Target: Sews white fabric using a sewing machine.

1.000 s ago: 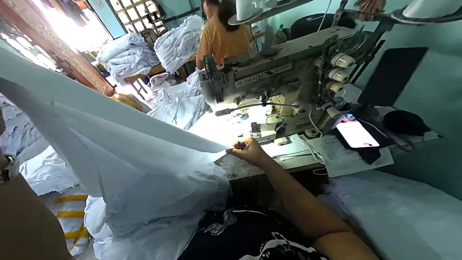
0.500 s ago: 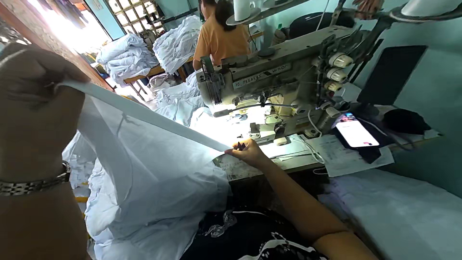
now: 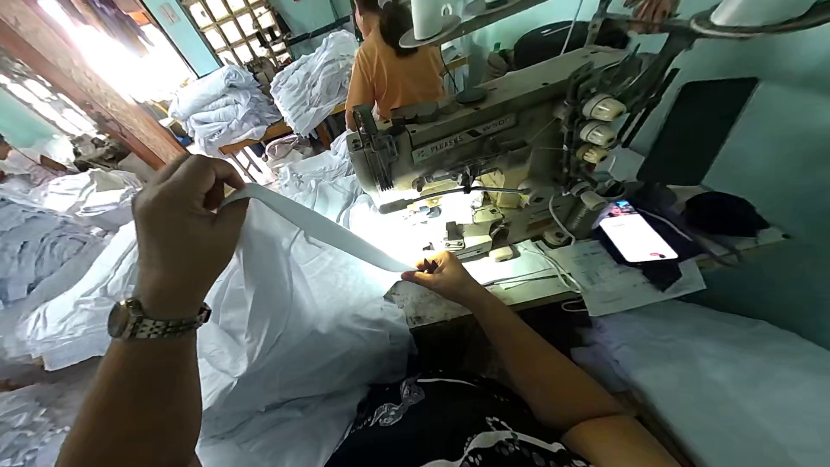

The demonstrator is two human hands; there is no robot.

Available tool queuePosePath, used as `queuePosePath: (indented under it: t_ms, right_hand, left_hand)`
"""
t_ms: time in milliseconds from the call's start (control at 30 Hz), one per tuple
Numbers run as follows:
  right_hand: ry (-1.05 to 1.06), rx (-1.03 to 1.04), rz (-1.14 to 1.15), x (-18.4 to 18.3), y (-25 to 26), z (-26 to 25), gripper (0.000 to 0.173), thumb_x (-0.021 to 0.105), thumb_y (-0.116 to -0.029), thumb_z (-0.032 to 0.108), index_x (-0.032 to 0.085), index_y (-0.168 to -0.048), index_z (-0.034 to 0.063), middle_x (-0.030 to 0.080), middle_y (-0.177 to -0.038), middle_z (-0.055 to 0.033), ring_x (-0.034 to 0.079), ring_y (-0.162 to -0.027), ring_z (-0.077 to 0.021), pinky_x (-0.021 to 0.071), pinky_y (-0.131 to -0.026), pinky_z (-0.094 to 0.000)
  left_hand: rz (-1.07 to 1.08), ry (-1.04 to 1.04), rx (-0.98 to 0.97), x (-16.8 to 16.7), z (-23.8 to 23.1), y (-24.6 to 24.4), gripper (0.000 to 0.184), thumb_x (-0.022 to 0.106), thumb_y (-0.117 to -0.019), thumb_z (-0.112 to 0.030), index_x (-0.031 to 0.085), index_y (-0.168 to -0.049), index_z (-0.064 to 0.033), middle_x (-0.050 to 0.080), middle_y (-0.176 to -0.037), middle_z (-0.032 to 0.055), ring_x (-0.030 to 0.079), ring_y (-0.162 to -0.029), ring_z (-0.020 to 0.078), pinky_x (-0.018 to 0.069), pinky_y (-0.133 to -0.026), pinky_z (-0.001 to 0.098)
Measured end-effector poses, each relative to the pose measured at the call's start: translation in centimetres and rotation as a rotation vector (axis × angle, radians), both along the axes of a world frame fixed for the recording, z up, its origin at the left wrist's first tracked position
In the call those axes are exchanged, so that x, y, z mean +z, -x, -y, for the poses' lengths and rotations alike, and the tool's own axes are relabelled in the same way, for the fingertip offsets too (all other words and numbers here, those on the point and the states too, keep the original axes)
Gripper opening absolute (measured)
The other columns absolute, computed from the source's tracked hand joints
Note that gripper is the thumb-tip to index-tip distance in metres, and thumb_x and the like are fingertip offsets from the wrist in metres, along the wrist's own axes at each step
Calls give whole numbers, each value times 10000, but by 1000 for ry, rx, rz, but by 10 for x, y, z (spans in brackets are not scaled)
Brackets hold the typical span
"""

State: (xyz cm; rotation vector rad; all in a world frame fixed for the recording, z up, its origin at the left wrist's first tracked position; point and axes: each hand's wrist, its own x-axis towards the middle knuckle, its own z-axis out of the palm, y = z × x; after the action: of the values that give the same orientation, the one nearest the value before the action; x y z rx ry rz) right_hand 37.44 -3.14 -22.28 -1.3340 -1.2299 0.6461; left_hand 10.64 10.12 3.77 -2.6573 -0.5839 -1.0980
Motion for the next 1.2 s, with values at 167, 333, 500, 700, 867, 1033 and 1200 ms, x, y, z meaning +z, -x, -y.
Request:
queuePosePath:
  t_ms: [167,333,500,700,867,1033,1200]
  right_hand:
    - [-13,1,-19,-1,0,-1,370,753,-895,304,549,-623,158,459,-565,127,418,-506,45,361,-504,-168]
    - [-41,2,-5,-6,0,-2,325,767,-874,299,586,-653,144,487,-594,119,428,-533,49,364,-520,-165]
    - [-29,0,-1,-6,0,-1,300,785,-860,303,617,-684,129,523,-629,109,448,-568,53,379,-547,-167]
    - [-32,-5,14,-7,0,-1,298,777,-868,323,637,-690,129,533,-639,107,455,-568,47,383,-545,-171]
    - [-67,-8,11,-8,1,-1,327,750,-889,312,605,-666,121,506,-636,105,436,-573,54,368,-549,-159]
    - [-61,2,4,-8,2,-1,304,751,-888,299,625,-682,115,526,-651,101,448,-580,53,379,-553,-161]
    - [-42,-3,-5,-7,2,-1,295,763,-886,295,627,-690,123,520,-644,117,442,-579,66,377,-557,-148]
  left_hand:
    - [3,113,-20,-16,-2,-12,149,584,-924,-75,656,-1030,1,596,-953,116,557,-773,160,477,-674,305]
    - [20,250,-15,-35,-4,-22,76,617,-898,-39,595,-963,-70,512,-743,6,424,-586,66,340,-528,236]
    - [20,338,-126,-52,-7,-30,73,628,-898,-10,639,-955,-56,599,-923,41,544,-708,63,467,-611,201]
    - [43,417,-202,-71,-12,-40,74,638,-900,7,673,-918,-56,613,-986,48,599,-884,92,519,-725,225]
    - [52,575,-268,-83,-15,-45,154,656,-872,1,693,-988,-92,590,-856,-19,485,-602,17,403,-505,160]
    - [13,546,-247,-93,-21,-48,122,655,-868,26,694,-915,-79,612,-857,-2,556,-741,57,454,-635,199]
    - [17,521,-289,-102,-11,-52,100,654,-891,4,720,-899,-70,584,-912,7,578,-811,37,504,-684,154]
